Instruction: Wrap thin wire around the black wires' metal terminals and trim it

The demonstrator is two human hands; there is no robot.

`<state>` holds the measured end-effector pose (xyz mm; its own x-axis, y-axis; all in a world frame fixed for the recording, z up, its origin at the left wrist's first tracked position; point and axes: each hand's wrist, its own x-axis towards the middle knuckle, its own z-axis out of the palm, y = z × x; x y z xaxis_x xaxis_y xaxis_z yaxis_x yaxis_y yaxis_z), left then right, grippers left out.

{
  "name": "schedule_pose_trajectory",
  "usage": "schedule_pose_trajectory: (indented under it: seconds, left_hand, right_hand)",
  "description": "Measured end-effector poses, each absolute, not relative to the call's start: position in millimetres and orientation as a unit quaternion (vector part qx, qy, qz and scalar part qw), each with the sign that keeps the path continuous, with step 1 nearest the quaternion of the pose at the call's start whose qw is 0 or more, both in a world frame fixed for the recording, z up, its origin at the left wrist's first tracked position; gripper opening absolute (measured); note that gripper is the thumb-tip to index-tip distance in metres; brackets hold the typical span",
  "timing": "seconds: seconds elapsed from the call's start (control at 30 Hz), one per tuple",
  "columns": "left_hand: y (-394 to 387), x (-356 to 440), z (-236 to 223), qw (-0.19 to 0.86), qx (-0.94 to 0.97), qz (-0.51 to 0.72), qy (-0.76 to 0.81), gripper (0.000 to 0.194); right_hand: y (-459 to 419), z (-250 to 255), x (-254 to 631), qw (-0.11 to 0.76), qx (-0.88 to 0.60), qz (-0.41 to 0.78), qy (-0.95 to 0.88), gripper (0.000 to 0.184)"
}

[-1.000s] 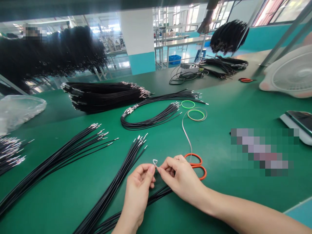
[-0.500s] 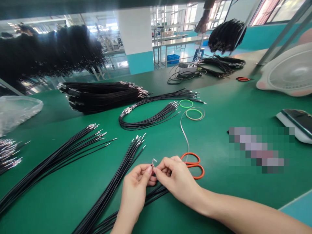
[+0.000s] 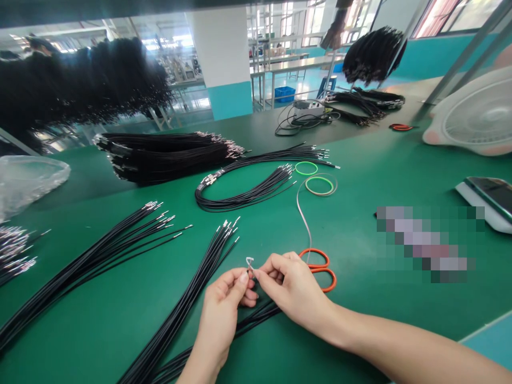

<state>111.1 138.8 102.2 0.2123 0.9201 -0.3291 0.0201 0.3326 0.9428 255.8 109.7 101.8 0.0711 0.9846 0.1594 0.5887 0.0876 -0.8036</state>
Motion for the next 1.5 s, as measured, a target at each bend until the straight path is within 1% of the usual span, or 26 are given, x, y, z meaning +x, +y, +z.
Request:
schedule_pose_trajectory:
  seconds: [0.17, 0.53, 0.6, 0.7, 0.8, 0.83, 0.87, 0.9, 0.93, 0.97, 1.07, 1.17, 1.23, 1.37, 1.5]
  left_hand:
    - [138, 110, 103, 0.646, 0.452, 0.348, 0.507, 0.035]
    - [136, 106, 104, 0.651, 0.473, 0.339, 0.488, 0.029]
    - [136, 106, 105, 0.646, 0.482, 0.335, 0.488, 0.027]
    - [136, 106, 105, 0.628, 0.505, 0.325, 0.495, 0.024]
    - [135, 106, 103, 0.595, 0.542, 0.326, 0.496, 0.021]
    - [134, 106, 102, 0.584, 0.554, 0.333, 0.492, 0.020]
    - [133, 106, 101, 0.572, 0.566, 0.339, 0.488, 0.018]
    - [132, 106, 100, 0.560, 0.577, 0.343, 0.485, 0.017]
    - [131, 106, 99, 0.548, 0.589, 0.343, 0.485, 0.017]
    - [130, 106, 98, 0.537, 0.599, 0.341, 0.486, 0.017]
    - [129, 104, 95, 0.510, 0.626, 0.327, 0.491, 0.017]
    - [128, 103, 94, 0.481, 0.660, 0.310, 0.486, 0.016]
    - [127, 103, 95, 0.456, 0.685, 0.303, 0.482, 0.015]
    - [124, 104, 98, 0.417, 0.713, 0.296, 0.479, 0.015]
    - [124, 104, 99, 0.404, 0.728, 0.285, 0.475, 0.016]
  right_hand:
    - [110, 103, 258, 0.376, -0.624, 0.265, -0.632, 0.021]
    - [112, 100, 260, 0.378, -0.605, 0.260, -0.651, 0.017]
    - [115, 98, 264, 0.371, -0.598, 0.249, -0.666, 0.017]
    - [119, 100, 274, 0.361, -0.597, 0.188, -0.691, 0.008]
    - [118, 111, 290, 0.368, -0.599, 0.139, -0.697, 0.038]
    - [116, 117, 295, 0.376, -0.595, 0.146, -0.695, 0.040]
    - [114, 123, 300, 0.385, -0.589, 0.165, -0.691, 0.034]
    - [111, 129, 303, 0.397, -0.584, 0.181, -0.685, 0.025]
    - [108, 134, 306, 0.406, -0.581, 0.186, -0.680, 0.016]
    - [106, 137, 307, 0.414, -0.577, 0.184, -0.680, 0.011]
    - [100, 140, 304, 0.401, -0.562, 0.174, -0.702, 0.022]
    - [99, 135, 298, 0.337, -0.566, 0.189, -0.728, 0.036]
    - [101, 130, 294, 0.307, -0.582, 0.181, -0.731, 0.041]
    - [106, 126, 294, 0.305, -0.606, 0.186, -0.710, 0.038]
    - [107, 127, 294, 0.292, -0.589, 0.279, -0.700, 0.041]
